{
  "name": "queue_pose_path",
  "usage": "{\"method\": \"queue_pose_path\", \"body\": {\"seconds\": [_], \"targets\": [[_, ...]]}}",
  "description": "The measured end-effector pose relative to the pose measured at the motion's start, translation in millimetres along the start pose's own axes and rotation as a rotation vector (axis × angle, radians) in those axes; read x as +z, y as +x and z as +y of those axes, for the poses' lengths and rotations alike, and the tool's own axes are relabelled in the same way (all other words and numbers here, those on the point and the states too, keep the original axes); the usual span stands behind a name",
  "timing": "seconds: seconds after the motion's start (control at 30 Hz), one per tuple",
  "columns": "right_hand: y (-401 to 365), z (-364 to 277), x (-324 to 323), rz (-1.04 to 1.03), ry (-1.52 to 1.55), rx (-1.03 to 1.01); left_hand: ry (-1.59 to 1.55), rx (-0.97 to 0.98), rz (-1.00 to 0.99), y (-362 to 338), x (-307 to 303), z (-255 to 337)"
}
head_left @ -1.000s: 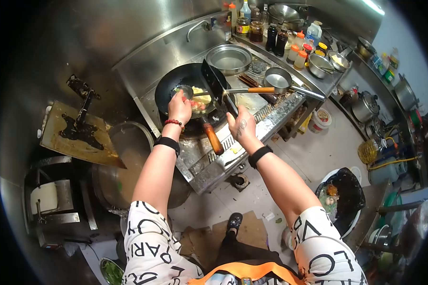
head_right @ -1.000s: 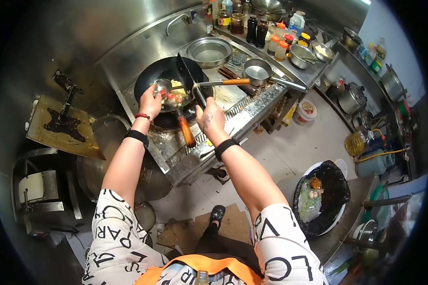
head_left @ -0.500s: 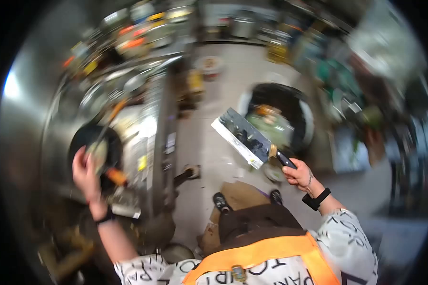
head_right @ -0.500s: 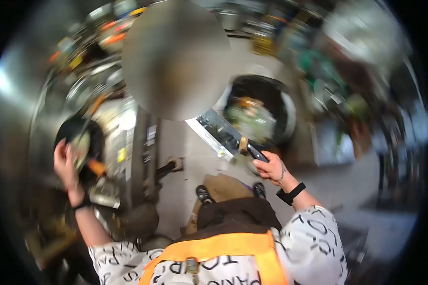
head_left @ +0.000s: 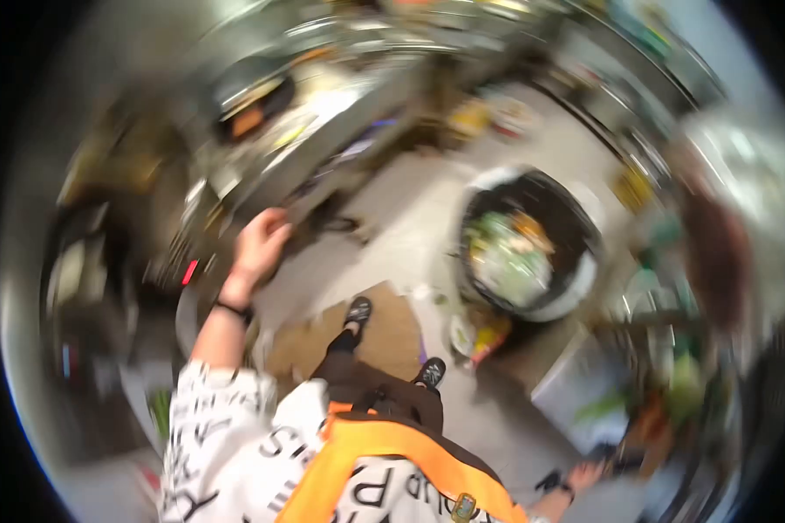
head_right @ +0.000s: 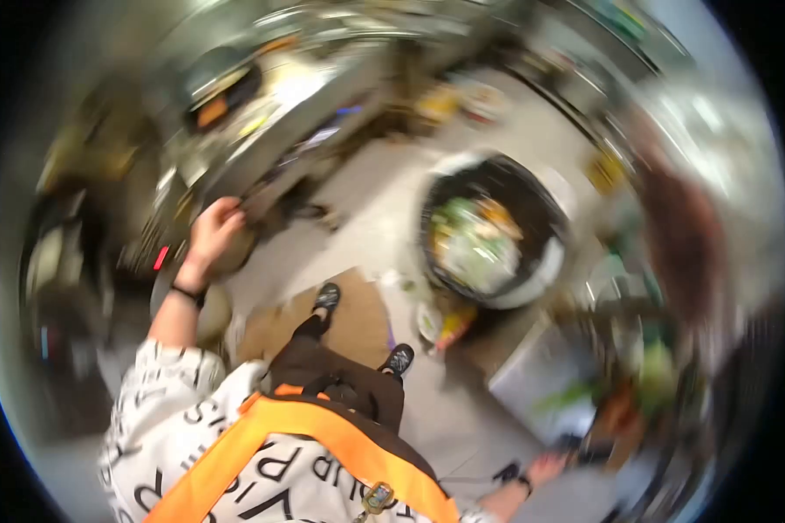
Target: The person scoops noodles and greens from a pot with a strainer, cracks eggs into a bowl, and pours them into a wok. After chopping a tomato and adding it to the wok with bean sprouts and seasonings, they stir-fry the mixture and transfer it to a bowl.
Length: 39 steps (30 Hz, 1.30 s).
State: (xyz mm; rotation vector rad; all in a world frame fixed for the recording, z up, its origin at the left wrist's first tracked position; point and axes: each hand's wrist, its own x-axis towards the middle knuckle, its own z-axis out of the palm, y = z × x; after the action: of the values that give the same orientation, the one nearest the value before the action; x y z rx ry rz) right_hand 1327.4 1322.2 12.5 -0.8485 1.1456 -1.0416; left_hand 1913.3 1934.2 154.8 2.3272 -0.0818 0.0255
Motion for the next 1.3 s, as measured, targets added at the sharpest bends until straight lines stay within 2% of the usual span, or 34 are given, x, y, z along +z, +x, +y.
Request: {"method": "queue_pose_path", "body": {"seconds": [0.03,0.07,0.1,0.2,0.27,0.4,0.47,0.53,0.57,0.6,0.63,0.7,0.77,0.8,0.83,0.9,0.97,1.03,1.07,1.13,1.2,1.23,1.3], "targets": [[21.4,-19.5,34.4,-0.003,-0.154,-0.106,0.117,0.008,0.084,-23.7,-16.3,-9.2],[30.8,-29.5,87.8,-0.028,-0.324,-0.168,0.149,-0.134,0.136,-50.6,-33.8,-13.0],[30.8,-32.6,129.6,-0.071,-0.446,-0.208,0.240,-0.171,0.194,-76.5,-52.7,-27.1],[9.1,-24.4,233.1,-0.289,-0.639,-0.234,0.206,-0.392,0.384,-159.8,-105.3,-45.3],[-23.8,-9.6,303.1,-0.480,-0.744,-0.227,0.158,-0.489,0.529,-206.6,-132.5,-83.3],[-120.0,42.4,427.4,-0.958,-0.924,-0.219,0.046,-0.662,0.874,-348.3,-174.7,-98.8],[-177.1,69.8,462.3,-1.166,-1.027,-0.216,0.088,-0.753,1.037,-437.6,-189.3,-99.0],[-234.5,94.8,484.5,-1.319,-1.127,-0.225,0.480,-0.853,1.396,-527.7,-204.7,-109.5],[-264.0,104.1,489.7,-1.376,-1.179,-0.229,0.652,-0.839,1.547,-576.1,-216.4,-111.9],[-292.0,113.2,493.3,-1.434,-1.229,-0.235,0.831,-0.814,1.680,-629.2,-229.9,-115.1],[-319.7,121.7,495.5,-1.488,-1.283,-0.242,1.044,-0.878,1.746,-679.6,-244.3,-113.8],[-369.8,136.6,493.1,-1.580,-1.371,-0.261,0.885,-1.320,1.644,-783.5,-269.8,-114.9],[-413.0,149.3,487.0,-1.664,-1.454,-0.291,0.644,-1.651,1.201,-856.7,-294.4,-131.1],[-433.3,155.7,483.3,-1.706,-1.492,-0.305,0.638,-1.660,1.202,-873.9,-296.6,-149.8],[-452.6,162.4,479.6,-1.747,-1.529,-0.320,0.479,-1.723,1.037,-885.9,-297.1,-168.1],[-483.3,175.4,478.7,-1.867,-1.585,-0.343,0.307,-1.777,0.856,-907.8,-296.7,-202.1],[-508.9,187.3,468.2,-1.985,-1.589,-0.335,0.365,-1.762,0.711,-922.6,-298.0,-240.1],[-554.8,191.4,431.4,-2.082,-1.528,-0.100,0.431,-1.745,0.563,-934.5,-300.1,-264.1],[-586.3,177.3,414.4,-2.130,-1.667,-0.182,0.462,-1.737,0.489,-939.6,-298.4,-270.6],[-604.6,179.1,391.7,-2.246,-1.725,-0.246,0.505,-1.730,0.414,-935.5,-312.8,-247.7],[-603.9,187.3,388.5,-2.277,-1.779,-0.276,0.458,-1.629,0.851,-908.6,-339.5,-176.2],[-602.1,192.4,390.1,-2.314,-1.824,-0.313,0.457,-1.633,0.841,-918.7,-338.5,-172.1],[-593.6,202.7,396.7,-2.272,-1.845,-0.293,0.098,-1.399,1.196,-947.5,-339.5,-159.1]]}}
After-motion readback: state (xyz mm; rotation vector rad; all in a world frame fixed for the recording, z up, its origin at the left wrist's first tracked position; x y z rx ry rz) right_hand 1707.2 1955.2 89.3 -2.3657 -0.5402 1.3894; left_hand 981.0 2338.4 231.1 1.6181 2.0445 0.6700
